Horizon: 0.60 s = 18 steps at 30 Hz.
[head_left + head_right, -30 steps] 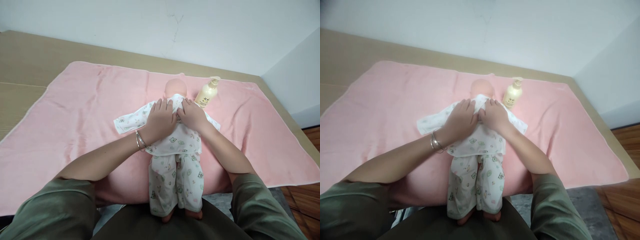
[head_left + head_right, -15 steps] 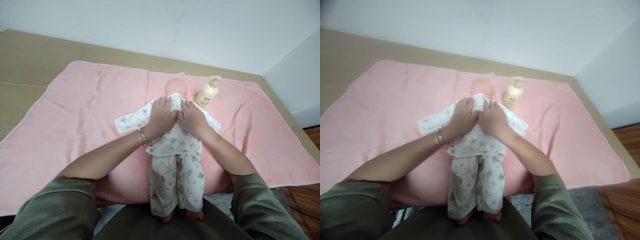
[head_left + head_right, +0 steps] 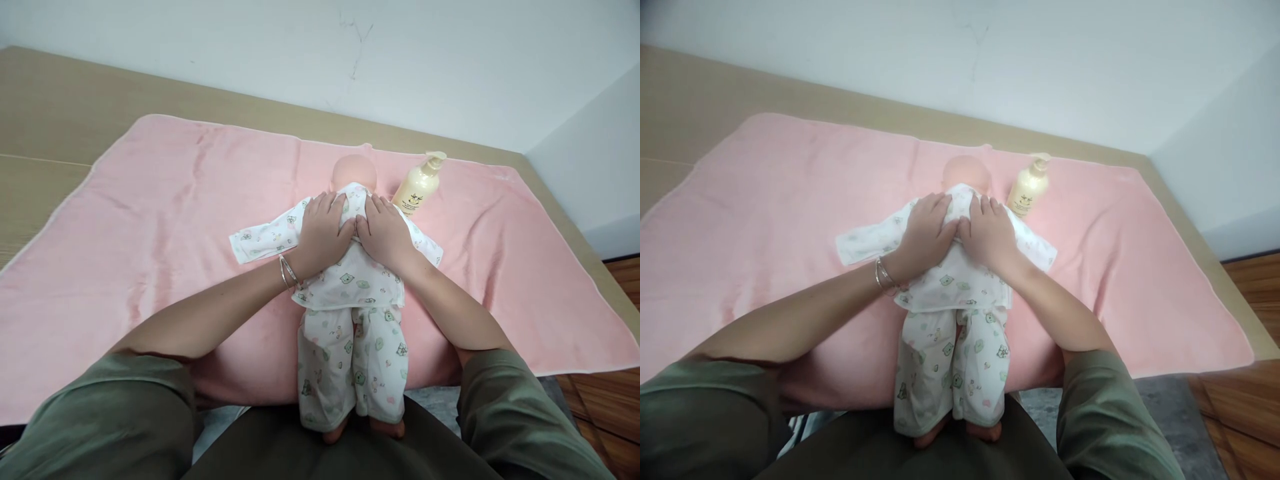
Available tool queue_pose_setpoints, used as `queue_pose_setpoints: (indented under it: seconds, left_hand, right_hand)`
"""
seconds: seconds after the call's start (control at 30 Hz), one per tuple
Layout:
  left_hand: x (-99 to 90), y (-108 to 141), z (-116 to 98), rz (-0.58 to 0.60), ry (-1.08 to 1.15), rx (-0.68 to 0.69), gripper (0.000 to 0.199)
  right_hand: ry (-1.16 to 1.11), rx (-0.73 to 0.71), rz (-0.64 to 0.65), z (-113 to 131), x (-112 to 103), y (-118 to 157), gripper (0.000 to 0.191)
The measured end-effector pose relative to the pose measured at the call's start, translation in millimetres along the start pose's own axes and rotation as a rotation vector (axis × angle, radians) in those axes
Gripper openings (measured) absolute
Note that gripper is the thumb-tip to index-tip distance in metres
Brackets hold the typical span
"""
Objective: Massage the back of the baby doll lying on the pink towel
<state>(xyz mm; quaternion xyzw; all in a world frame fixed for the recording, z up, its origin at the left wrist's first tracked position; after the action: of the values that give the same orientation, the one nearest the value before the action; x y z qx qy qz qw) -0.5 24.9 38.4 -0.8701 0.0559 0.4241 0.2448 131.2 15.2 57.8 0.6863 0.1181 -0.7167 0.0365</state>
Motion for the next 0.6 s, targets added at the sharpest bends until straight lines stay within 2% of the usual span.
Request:
queue_pose_setpoints:
  seconds: [0.27, 0.4, 0.6]
  left_hand:
    - [0.0, -1.5, 1.9, -0.002, 0.011, 0.002, 0.053]
    - [-1.3, 2.2, 0.1, 0.001, 0.014, 0.015, 0.054]
    - [-1.5, 20.0, -8.2, 0.021, -0.017, 0.051, 0.057]
  right_hand:
    - [-0.044, -0.011, -0.057, -1.7, 4.4, -0.8, 0.062]
    - [-0.036, -0.007, -0.017, -1.7, 1.9, -1.4, 0.062]
    - [-0.107, -0.122, 0.092, -13.0, -0.4, -11.9, 0.062]
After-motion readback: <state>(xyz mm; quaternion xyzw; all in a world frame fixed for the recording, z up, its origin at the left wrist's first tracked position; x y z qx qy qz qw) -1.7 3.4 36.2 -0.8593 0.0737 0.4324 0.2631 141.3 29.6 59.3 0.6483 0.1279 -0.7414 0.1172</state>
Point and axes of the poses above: each hand's wrist, its own y-axis away from the middle knuckle, its own x-axis out of the palm, z = x × y, the point moved 5 cm from there along -y, towards the middle knuckle, and after that the axes turned 5 degrees about y, right-handed, at the moved point
